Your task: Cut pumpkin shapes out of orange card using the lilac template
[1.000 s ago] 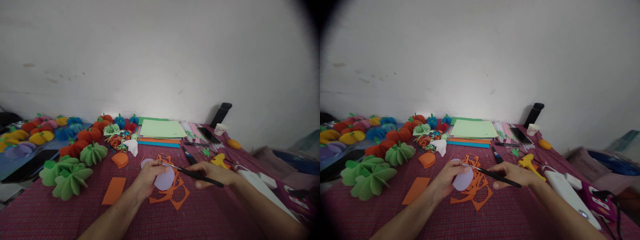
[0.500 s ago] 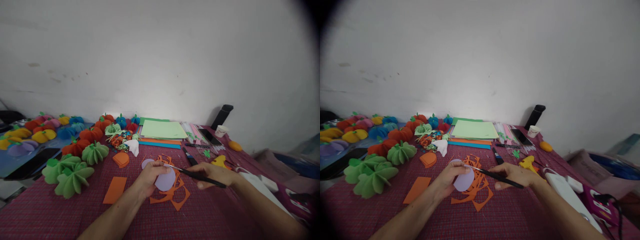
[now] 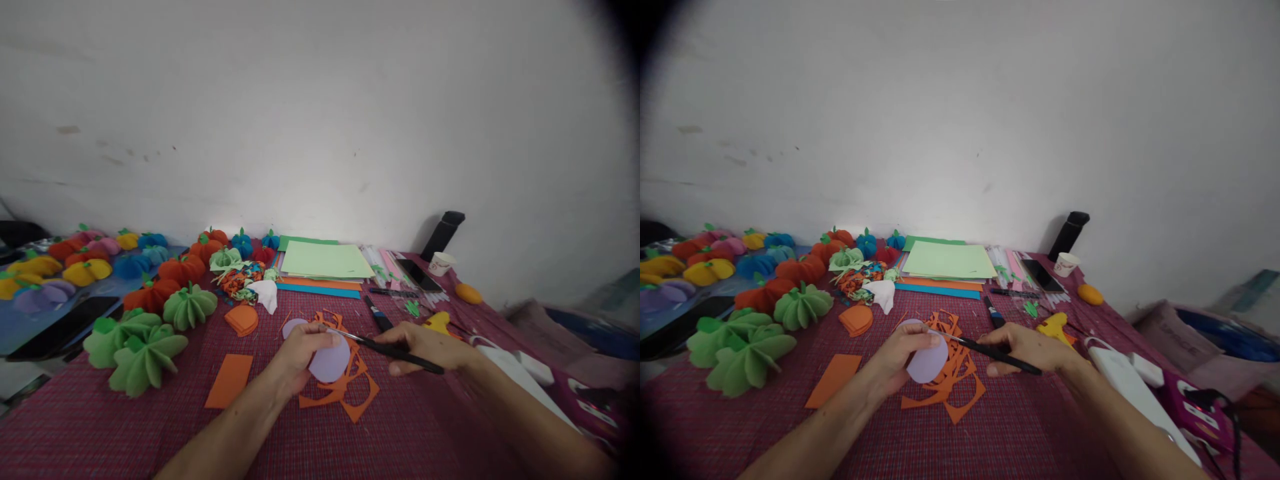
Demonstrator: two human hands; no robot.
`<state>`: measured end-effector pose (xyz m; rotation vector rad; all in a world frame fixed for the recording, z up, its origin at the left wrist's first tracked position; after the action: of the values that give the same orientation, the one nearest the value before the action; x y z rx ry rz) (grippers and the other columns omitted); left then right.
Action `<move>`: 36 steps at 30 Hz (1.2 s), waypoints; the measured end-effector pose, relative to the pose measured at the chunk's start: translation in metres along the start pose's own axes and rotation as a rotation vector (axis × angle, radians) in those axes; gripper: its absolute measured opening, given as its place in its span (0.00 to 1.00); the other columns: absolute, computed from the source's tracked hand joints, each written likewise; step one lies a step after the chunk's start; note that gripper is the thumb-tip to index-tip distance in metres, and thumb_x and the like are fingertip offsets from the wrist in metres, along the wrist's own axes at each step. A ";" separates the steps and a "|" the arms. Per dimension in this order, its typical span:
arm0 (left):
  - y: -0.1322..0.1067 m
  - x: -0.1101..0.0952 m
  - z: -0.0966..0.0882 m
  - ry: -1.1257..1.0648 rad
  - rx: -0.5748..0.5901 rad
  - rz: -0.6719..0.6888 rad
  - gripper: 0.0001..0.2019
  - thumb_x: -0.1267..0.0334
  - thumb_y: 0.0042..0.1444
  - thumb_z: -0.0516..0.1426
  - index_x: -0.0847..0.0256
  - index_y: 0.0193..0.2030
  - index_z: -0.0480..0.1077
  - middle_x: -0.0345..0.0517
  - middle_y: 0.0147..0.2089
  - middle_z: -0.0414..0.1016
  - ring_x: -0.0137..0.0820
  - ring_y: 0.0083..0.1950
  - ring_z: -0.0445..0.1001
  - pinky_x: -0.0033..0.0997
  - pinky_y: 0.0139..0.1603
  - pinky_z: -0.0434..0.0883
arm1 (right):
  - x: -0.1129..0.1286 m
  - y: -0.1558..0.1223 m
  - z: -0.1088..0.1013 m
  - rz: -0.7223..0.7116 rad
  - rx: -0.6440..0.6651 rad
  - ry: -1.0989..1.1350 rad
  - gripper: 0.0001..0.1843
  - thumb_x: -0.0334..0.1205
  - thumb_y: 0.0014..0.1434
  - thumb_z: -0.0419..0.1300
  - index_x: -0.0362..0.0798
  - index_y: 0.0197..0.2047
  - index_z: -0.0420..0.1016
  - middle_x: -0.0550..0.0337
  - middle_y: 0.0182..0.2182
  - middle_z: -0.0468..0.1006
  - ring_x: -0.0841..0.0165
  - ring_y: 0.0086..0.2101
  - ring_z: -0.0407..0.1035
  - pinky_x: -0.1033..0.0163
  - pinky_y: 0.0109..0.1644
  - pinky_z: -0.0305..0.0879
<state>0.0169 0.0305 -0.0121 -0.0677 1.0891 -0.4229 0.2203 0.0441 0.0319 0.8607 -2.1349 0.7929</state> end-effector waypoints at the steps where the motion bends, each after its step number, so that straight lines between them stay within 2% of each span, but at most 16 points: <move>1: 0.000 0.000 0.000 0.004 0.002 0.004 0.09 0.66 0.32 0.65 0.68 0.20 0.71 0.43 0.17 0.70 0.24 0.17 0.65 0.25 0.20 0.56 | -0.002 0.000 0.001 0.011 -0.006 0.015 0.23 0.51 0.50 0.60 0.44 0.44 0.73 0.68 0.20 0.58 0.78 0.20 0.49 0.71 0.21 0.45; 4: 0.002 0.001 -0.002 0.004 -0.024 0.020 0.10 0.64 0.32 0.65 0.67 0.21 0.70 0.43 0.18 0.70 0.25 0.18 0.65 0.25 0.20 0.57 | -0.011 0.001 0.003 0.055 -0.074 0.124 0.24 0.53 0.51 0.59 0.44 0.45 0.70 0.69 0.19 0.59 0.78 0.18 0.51 0.72 0.20 0.48; 8: 0.006 0.000 -0.007 -0.033 -0.083 0.072 0.10 0.64 0.33 0.65 0.66 0.22 0.70 0.41 0.19 0.70 0.24 0.19 0.65 0.24 0.21 0.59 | -0.023 0.007 0.006 0.130 -0.303 0.265 0.26 0.55 0.52 0.56 0.44 0.46 0.65 0.68 0.20 0.61 0.78 0.17 0.55 0.72 0.19 0.53; 10: 0.009 -0.002 -0.011 -0.073 -0.127 0.115 0.10 0.64 0.34 0.65 0.66 0.22 0.69 0.40 0.20 0.71 0.24 0.20 0.66 0.24 0.22 0.60 | -0.026 0.012 0.010 0.152 -0.362 0.244 0.28 0.53 0.50 0.58 0.45 0.49 0.61 0.66 0.24 0.65 0.78 0.18 0.56 0.72 0.20 0.55; 12: 0.012 -0.004 -0.015 -0.113 -0.175 0.148 0.10 0.64 0.34 0.65 0.66 0.22 0.69 0.41 0.21 0.71 0.24 0.21 0.67 0.24 0.24 0.61 | -0.029 0.016 0.014 0.162 -0.414 0.121 0.28 0.50 0.48 0.61 0.46 0.49 0.60 0.63 0.28 0.70 0.76 0.21 0.60 0.71 0.22 0.56; 16: 0.016 -0.007 -0.021 -0.155 -0.232 0.176 0.11 0.64 0.33 0.65 0.66 0.25 0.70 0.41 0.22 0.72 0.26 0.23 0.68 0.25 0.26 0.63 | -0.037 0.018 0.020 0.227 -0.576 -0.272 0.15 0.43 0.50 0.58 0.46 0.40 0.66 0.59 0.30 0.73 0.69 0.28 0.66 0.67 0.29 0.58; 21: 0.019 -0.005 -0.022 -0.172 -0.233 0.200 0.13 0.62 0.34 0.66 0.66 0.27 0.71 0.43 0.25 0.74 0.26 0.25 0.70 0.26 0.28 0.65 | -0.029 0.014 0.025 0.259 -0.492 -0.535 0.15 0.37 0.49 0.57 0.48 0.42 0.70 0.52 0.37 0.76 0.61 0.37 0.68 0.62 0.39 0.59; 23: 0.019 -0.004 -0.021 -0.168 -0.213 0.219 0.13 0.61 0.35 0.65 0.66 0.28 0.72 0.43 0.25 0.74 0.26 0.25 0.70 0.26 0.29 0.65 | -0.017 0.016 0.024 0.226 -0.534 -0.562 0.12 0.39 0.51 0.57 0.48 0.40 0.73 0.52 0.37 0.76 0.59 0.40 0.67 0.59 0.42 0.58; 25: 0.019 -0.002 -0.019 -0.150 -0.183 0.238 0.12 0.61 0.38 0.64 0.66 0.29 0.72 0.43 0.26 0.74 0.26 0.26 0.70 0.26 0.29 0.65 | -0.005 0.024 0.024 0.175 -0.631 -0.453 0.12 0.43 0.54 0.55 0.48 0.40 0.73 0.53 0.34 0.76 0.61 0.37 0.68 0.60 0.41 0.59; 28: 0.019 0.000 -0.015 -0.111 -0.132 0.256 0.11 0.61 0.40 0.63 0.67 0.30 0.72 0.43 0.26 0.74 0.26 0.26 0.70 0.25 0.30 0.65 | 0.006 0.047 0.030 0.042 -0.737 -0.050 0.19 0.50 0.54 0.55 0.47 0.46 0.69 0.57 0.32 0.75 0.67 0.31 0.68 0.65 0.33 0.61; 29: 0.019 0.000 -0.015 -0.100 -0.120 0.261 0.11 0.61 0.41 0.63 0.67 0.30 0.72 0.43 0.26 0.74 0.25 0.26 0.69 0.25 0.30 0.65 | 0.007 0.057 0.034 -0.010 -0.738 0.060 0.20 0.50 0.52 0.58 0.46 0.44 0.69 0.58 0.30 0.75 0.68 0.29 0.67 0.66 0.32 0.61; 32: 0.018 0.000 -0.013 -0.086 -0.096 0.269 0.12 0.60 0.42 0.63 0.66 0.32 0.73 0.43 0.26 0.74 0.25 0.26 0.70 0.24 0.29 0.65 | 0.006 0.079 0.043 -0.117 -0.710 0.365 0.17 0.51 0.50 0.59 0.43 0.27 0.70 0.64 0.20 0.69 0.74 0.22 0.62 0.69 0.26 0.57; 34: 0.015 -0.002 -0.010 -0.092 -0.073 0.275 0.13 0.58 0.45 0.61 0.66 0.34 0.73 0.45 0.28 0.75 0.27 0.27 0.71 0.25 0.29 0.65 | 0.002 0.084 0.045 -0.103 -0.688 0.514 0.18 0.51 0.50 0.58 0.43 0.25 0.69 0.67 0.16 0.65 0.77 0.18 0.57 0.71 0.22 0.53; 36: 0.013 -0.004 -0.007 -0.096 -0.047 0.279 0.15 0.56 0.48 0.58 0.66 0.35 0.73 0.48 0.32 0.76 0.29 0.31 0.72 0.26 0.32 0.66 | -0.004 0.084 0.044 -0.073 -0.686 0.607 0.18 0.52 0.50 0.58 0.43 0.26 0.69 0.68 0.15 0.64 0.79 0.16 0.55 0.72 0.20 0.50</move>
<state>0.0133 0.0447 -0.0150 0.0230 0.9961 -0.1417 0.1427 0.0627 -0.0193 0.2744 -1.6336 0.1949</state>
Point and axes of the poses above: each hand's wrist, its own y-axis towards the middle knuckle, its own z-axis out of the palm, x = y × z, the point moved 3 cm from there along y, towards the middle knuckle
